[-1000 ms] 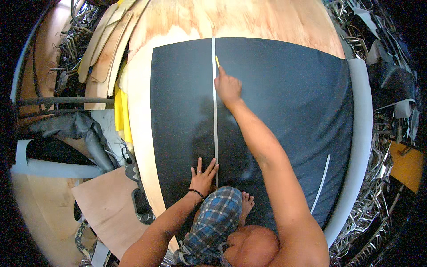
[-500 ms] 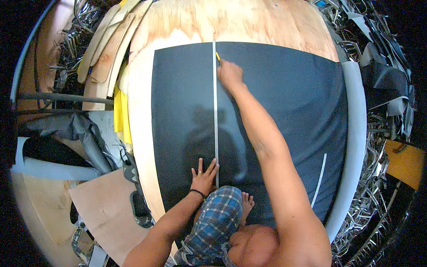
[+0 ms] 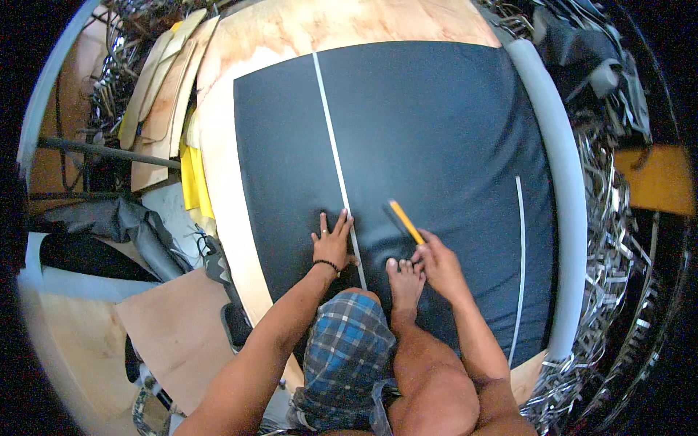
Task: The person uses a pencil and a straight edge to draw straight lines on a large black sheet of material laid on a wooden workbench. They reposition the straight edge multiple times to create several parallel lines across the surface.
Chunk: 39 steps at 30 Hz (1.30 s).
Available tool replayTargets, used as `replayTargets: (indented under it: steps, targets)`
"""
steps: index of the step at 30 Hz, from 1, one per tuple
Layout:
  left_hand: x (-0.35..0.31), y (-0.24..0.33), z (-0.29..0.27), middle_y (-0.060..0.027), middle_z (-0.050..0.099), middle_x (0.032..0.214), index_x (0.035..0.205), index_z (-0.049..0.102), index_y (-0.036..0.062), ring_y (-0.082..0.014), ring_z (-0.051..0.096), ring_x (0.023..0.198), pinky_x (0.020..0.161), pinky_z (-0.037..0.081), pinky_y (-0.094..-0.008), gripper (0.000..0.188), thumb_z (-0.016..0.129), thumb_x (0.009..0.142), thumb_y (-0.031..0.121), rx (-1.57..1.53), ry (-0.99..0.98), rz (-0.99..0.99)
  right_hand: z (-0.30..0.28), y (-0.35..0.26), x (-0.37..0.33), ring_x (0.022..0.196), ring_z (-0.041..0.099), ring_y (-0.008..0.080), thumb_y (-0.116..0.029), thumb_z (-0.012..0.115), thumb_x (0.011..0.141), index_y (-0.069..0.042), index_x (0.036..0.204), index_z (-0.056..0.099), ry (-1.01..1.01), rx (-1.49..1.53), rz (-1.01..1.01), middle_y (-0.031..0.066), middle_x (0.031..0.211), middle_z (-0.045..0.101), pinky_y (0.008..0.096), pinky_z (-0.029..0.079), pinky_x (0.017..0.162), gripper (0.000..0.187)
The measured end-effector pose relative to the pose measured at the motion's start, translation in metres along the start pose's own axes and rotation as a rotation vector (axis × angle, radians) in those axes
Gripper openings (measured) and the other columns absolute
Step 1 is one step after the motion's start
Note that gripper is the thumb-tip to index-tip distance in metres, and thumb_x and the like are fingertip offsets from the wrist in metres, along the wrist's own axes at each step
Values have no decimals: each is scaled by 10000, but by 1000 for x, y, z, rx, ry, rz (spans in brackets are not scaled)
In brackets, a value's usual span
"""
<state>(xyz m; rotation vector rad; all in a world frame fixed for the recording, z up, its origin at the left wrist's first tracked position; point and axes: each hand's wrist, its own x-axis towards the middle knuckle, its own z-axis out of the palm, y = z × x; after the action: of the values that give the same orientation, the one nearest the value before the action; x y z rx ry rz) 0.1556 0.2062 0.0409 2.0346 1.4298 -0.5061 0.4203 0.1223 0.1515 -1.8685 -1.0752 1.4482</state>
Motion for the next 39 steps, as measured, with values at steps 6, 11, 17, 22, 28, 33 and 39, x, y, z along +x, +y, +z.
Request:
replayTargets:
  steps: [6,11,17,22,28,33,39]
  targets:
    - [-15,-1,-9,57,139,1772,1670,240,288,-394,114,1620,1181,375,-693,1345,1000,573,460,-18,55,12,17,166,-143,748,536,190,-160,558,1056,-3,1048,554,623,-135,131,102,824,563,351,477,700,157]
    - [-28,-28,4,-2,228,1753,1695,122,274,-339,205,1607,1237,370,-560,1359,957,647,503,-176,154,84,78,267,-279,787,550,222,-234,627,1009,-18,1036,553,818,-164,179,117,863,550,380,476,693,230]
    - [-36,-100,-5,-54,416,1667,1624,373,248,-315,402,1525,1229,394,-476,955,864,826,433,-70,-23,-34,137,273,-361,822,592,263,-315,673,979,-33,1060,555,680,-284,377,127,931,557,415,498,688,316]
    - [-3,-133,-45,-114,533,1581,1531,529,150,-322,527,1437,1179,445,-487,785,813,873,471,108,-265,-203,169,252,-311,850,627,297,-383,712,954,-46,1079,557,478,-436,273,135,988,563,444,516,684,392]
    - [54,-119,-159,-153,577,1531,1530,547,136,-364,546,1411,1184,442,-460,898,836,807,583,172,-175,-118,195,214,-157,885,670,338,-464,759,924,-61,1103,559,380,-552,86,145,1057,570,478,537,679,484]
    - [59,-88,-413,-175,605,1497,1536,530,174,-337,603,1346,1148,457,-454,966,815,771,691,345,203,-107,199,205,-115,949,686,416,-499,764,908,-76,1165,557,215,-500,143,152,1178,544,545,555,722,536]
    - [-52,-45,-589,-201,728,1288,1458,576,73,-332,707,1191,1008,553,-411,644,749,962,447,186,659,233,198,211,-111,873,697,405,-399,713,953,-95,1118,584,339,-519,108,143,1095,603,543,563,679,368]
